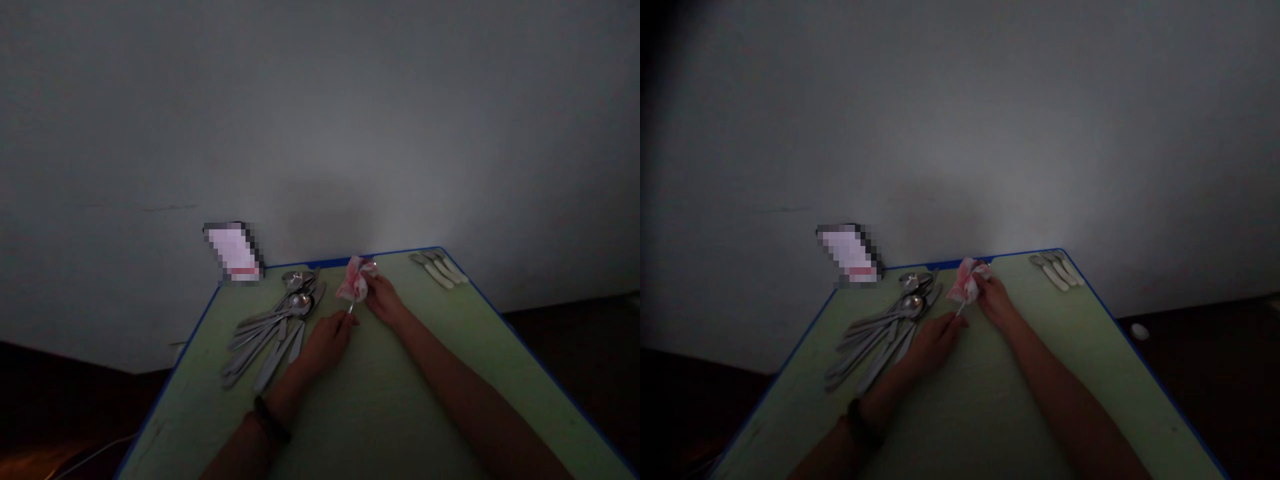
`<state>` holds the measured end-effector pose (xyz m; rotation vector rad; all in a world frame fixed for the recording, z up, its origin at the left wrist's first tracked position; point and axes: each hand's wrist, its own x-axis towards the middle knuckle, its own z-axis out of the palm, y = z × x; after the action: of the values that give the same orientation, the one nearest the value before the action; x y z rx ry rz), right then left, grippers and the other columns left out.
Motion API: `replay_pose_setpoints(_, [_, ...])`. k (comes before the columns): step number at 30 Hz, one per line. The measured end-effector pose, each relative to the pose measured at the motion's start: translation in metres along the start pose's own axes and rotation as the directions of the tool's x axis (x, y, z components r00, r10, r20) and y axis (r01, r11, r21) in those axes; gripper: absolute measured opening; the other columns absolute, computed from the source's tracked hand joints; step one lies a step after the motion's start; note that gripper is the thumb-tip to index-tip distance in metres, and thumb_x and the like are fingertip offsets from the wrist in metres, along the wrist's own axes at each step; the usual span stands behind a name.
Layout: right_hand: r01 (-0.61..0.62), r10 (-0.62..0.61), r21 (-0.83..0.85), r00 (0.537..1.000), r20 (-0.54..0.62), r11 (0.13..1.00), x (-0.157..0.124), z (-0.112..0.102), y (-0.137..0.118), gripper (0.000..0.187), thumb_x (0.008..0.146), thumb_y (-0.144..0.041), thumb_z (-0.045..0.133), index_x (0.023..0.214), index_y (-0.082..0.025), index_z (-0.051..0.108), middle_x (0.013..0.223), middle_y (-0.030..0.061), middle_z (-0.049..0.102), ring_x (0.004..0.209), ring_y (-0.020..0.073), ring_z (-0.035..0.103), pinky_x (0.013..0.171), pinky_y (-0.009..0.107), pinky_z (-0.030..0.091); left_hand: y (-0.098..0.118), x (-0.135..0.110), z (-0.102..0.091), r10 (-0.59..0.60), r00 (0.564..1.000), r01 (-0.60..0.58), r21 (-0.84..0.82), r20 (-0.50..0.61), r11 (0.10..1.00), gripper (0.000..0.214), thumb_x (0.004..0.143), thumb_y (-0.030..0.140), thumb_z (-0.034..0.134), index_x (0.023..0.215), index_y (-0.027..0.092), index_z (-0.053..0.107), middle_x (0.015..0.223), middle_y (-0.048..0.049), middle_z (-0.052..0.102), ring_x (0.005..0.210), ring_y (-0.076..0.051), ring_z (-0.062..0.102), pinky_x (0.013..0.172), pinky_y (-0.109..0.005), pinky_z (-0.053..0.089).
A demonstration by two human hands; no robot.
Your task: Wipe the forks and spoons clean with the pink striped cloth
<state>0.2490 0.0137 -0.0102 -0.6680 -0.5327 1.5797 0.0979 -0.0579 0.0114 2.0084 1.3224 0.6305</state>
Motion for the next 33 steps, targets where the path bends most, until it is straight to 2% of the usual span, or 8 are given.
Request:
replay_pose_setpoints(4, [0.106, -0.097, 0.085, 0.989, -0.108, 0.991, 0.006, -0.002, 0.002, 0.013, 0.064, -0.021, 0.07, 0.071, -0.017, 0.06, 0.063, -0.004, 0.064, 0.057, 0.0067, 0.056, 0.059, 0.017, 0.047, 0.0, -0.001, 0.0, 0.013, 0.999, -0.012, -0.027, 0.033, 1.0, 0.038, 0.09, 0.035, 0.031, 0.096, 0.019, 0.065, 0.061, -0.0002, 0.059, 0.057, -0.014, 0.055, 0.055, -0.023, 0.04])
replay_pose_setpoints(8, [0.126, -0.119, 0.062, 0.988, -0.098, 0.99, 0.008, -0.004, 0.003, 0.016, 0.062, -0.019, 0.071, 0.072, -0.017, 0.06, 0.065, -0.0041, 0.064, 0.059, 0.0068, 0.057, 0.061, 0.018, 0.047, -0.001, -0.002, -0.002, 0.019, 0.997, -0.014, -0.083, 0.071, 0.996, 0.041, 0.09, 0.035, 0.028, 0.104, 0.016, 0.061, 0.054, 0.0029, 0.052, 0.047, -0.011, 0.049, 0.047, -0.02, 0.037])
replay_pose_setpoints(12, [0.089, -0.088, 0.008, 0.994, -0.065, 0.996, 0.006, -0.005, 0.003, 0.02, 0.059, -0.016, 0.071, 0.075, -0.016, 0.059, 0.062, -0.0042, 0.063, 0.056, 0.0074, 0.056, 0.056, 0.019, 0.046, -0.003, 0.0, -0.002, 0.021, 1.0, -0.02, -0.026, 0.012, 0.999, 0.044, 0.091, 0.036, 0.026, 0.103, 0.013, 0.061, 0.051, 0.0031, 0.051, 0.044, -0.01, 0.047, 0.045, -0.02, 0.037])
replay_pose_setpoints(16, [0.08, -0.08, -0.009, 0.995, -0.056, 0.997, 0.005, -0.005, 0.001, 0.018, 0.06, -0.017, 0.071, 0.074, -0.016, 0.058, 0.061, -0.0042, 0.061, 0.053, 0.0074, 0.054, 0.054, 0.019, 0.046, -0.007, 0.001, -0.002, 0.024, 0.997, -0.019, 0.072, -0.068, 0.997, 0.038, 0.088, 0.034, 0.033, 0.103, 0.015, 0.063, 0.06, -0.001, 0.06, 0.053, -0.014, 0.054, 0.053, -0.023, 0.04])
replay_pose_setpoints(20, [0.076, -0.076, -0.002, 0.996, -0.054, 0.997, 0.005, -0.004, 0.0, 0.016, 0.061, -0.016, 0.07, 0.071, -0.018, 0.058, 0.061, -0.0039, 0.061, 0.053, 0.0085, 0.055, 0.054, 0.02, 0.047, -0.012, 0.002, -0.005, 0.069, 0.986, -0.042, 0.181, -0.15, 0.983, 0.029, 0.084, 0.032, 0.043, 0.096, 0.017, 0.065, 0.083, -0.0071, 0.066, 0.078, -0.02, 0.058, 0.074, -0.03, 0.042])
replay_pose_setpoints(22, [0.072, -0.072, 0.001, 0.996, -0.053, 0.997, 0.005, -0.005, 0.0, 0.015, 0.061, -0.015, 0.07, 0.071, -0.018, 0.058, 0.061, -0.0036, 0.061, 0.054, 0.0092, 0.055, 0.054, 0.021, 0.047, -0.014, 0.003, -0.006, 0.098, 0.981, -0.06, 0.215, -0.167, 0.975, 0.027, 0.084, 0.031, 0.043, 0.09, 0.017, 0.065, 0.086, -0.0077, 0.065, 0.083, -0.02, 0.057, 0.08, -0.031, 0.04])
replay_pose_setpoints(33, [0.066, -0.066, 0.022, 0.998, -0.014, 0.998, 0.006, -0.007, 0.002, 0.017, 0.063, -0.015, 0.07, 0.077, -0.016, 0.061, 0.069, -0.0026, 0.064, 0.062, 0.0086, 0.058, 0.062, 0.021, 0.048, -0.02, 0.009, -0.01, 0.13, 0.97, -0.069, 0.28, -0.203, 0.957, 0.027, 0.086, 0.031, 0.04, 0.081, 0.017, 0.062, 0.083, -0.0064, 0.059, 0.081, -0.019, 0.054, 0.076, -0.03, 0.041])
